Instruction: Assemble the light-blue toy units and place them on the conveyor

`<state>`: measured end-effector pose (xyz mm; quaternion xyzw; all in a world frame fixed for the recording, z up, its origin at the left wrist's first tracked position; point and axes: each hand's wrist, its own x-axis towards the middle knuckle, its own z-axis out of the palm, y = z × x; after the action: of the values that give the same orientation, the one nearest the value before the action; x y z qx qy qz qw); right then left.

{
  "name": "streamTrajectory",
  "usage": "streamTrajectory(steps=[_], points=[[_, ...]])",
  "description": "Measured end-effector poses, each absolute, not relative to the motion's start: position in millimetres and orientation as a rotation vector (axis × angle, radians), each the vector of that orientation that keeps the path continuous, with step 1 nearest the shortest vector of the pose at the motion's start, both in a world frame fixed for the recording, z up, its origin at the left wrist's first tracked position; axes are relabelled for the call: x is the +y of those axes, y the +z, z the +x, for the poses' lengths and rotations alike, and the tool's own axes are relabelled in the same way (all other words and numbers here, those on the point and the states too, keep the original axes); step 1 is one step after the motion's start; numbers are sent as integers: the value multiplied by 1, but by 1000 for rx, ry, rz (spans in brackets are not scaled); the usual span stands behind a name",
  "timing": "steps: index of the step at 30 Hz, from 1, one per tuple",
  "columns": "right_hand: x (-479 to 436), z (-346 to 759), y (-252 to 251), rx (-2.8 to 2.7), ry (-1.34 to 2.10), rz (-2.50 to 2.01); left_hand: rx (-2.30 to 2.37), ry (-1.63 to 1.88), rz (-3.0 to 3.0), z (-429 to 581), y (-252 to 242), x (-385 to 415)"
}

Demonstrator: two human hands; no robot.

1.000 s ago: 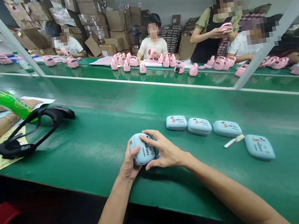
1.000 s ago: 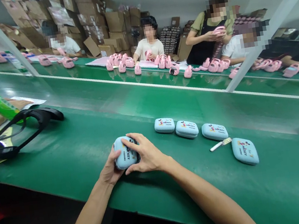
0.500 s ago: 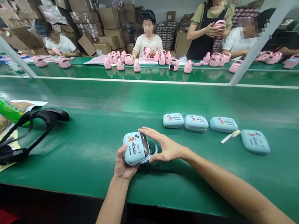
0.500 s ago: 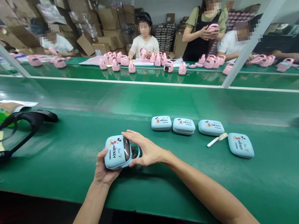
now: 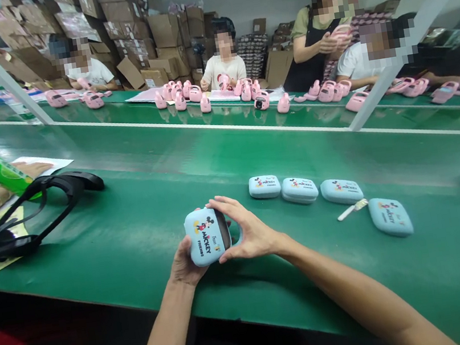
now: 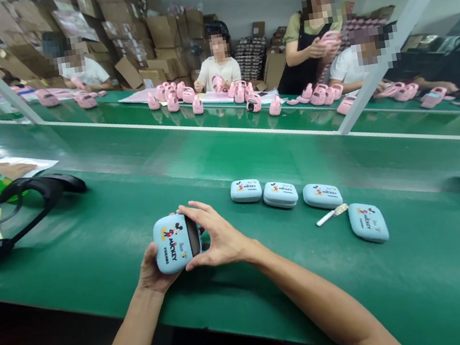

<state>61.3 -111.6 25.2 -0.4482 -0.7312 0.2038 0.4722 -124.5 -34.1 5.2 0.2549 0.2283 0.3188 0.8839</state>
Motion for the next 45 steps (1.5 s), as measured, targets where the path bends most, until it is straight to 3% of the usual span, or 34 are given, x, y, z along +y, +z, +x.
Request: streamTrajectory(steps=[7,21,26,33,45], points=[[-108,66,22,-1996,284,-1156,560,714,664,-118,1,-34],[-109,67,14,-2007,309,-1090,600,799,737,-111,0,-38],[-108,71,15,-1823,467,-1123,495,664,648,-119,-2,-32],[-110,70,10,-1484,940,-937,215,668,669,-134,1,-36],[-111,64,16,-1353,1065,-1007,168,645,642,-135,-7,-29]])
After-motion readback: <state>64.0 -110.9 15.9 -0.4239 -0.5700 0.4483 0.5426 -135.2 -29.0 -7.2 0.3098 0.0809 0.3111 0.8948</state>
